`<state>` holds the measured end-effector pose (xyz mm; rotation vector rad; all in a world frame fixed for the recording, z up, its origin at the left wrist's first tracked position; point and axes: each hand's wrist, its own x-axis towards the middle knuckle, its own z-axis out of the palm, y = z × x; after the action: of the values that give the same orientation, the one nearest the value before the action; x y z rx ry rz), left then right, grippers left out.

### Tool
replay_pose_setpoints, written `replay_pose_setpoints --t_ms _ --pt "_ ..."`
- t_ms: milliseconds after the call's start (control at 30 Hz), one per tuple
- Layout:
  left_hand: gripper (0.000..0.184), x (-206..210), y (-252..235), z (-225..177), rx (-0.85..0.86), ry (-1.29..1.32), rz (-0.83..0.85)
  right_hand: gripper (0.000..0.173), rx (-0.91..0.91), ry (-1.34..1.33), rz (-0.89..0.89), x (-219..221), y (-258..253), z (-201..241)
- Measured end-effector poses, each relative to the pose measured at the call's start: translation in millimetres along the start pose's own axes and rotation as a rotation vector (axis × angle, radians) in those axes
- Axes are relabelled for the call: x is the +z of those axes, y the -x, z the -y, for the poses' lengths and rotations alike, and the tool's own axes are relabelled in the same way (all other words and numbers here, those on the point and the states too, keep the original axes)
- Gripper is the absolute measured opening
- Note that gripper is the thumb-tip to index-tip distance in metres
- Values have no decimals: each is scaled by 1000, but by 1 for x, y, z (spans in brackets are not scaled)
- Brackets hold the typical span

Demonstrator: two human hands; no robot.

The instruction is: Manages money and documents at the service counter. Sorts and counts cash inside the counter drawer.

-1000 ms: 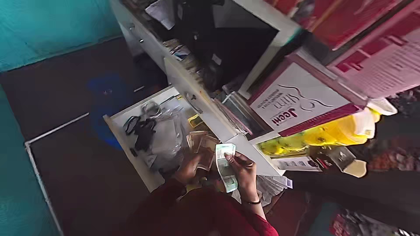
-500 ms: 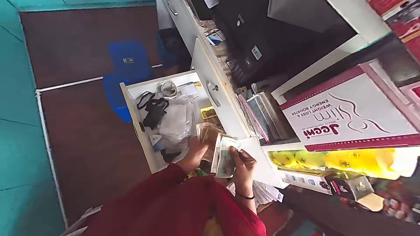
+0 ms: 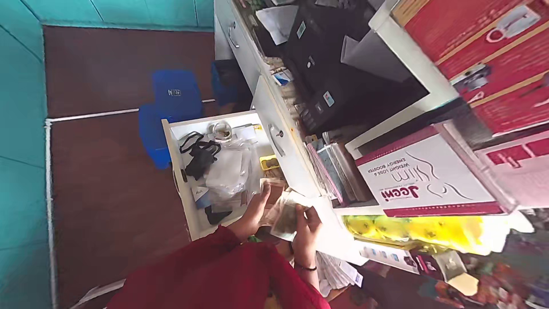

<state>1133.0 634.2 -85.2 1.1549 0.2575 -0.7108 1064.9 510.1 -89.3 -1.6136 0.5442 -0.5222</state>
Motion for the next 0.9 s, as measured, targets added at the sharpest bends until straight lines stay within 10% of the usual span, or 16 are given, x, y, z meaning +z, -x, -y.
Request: replay_pose_setpoints --t_ms 133,567,800,900 --pt "19 -2 5 -3 16 -129 -99 9 64 -96 75 -4 6 2" --pt "23 -3 -1 -4 61 -151 -55 12 -119 131 158 0 -6 4" --pt "52 -22 1 -2 -88 20 117 34 -118 59 134 -2 -15 4" --pt "38 -24 4 -5 -43 105 279 34 -96 161 193 1 -19 9"
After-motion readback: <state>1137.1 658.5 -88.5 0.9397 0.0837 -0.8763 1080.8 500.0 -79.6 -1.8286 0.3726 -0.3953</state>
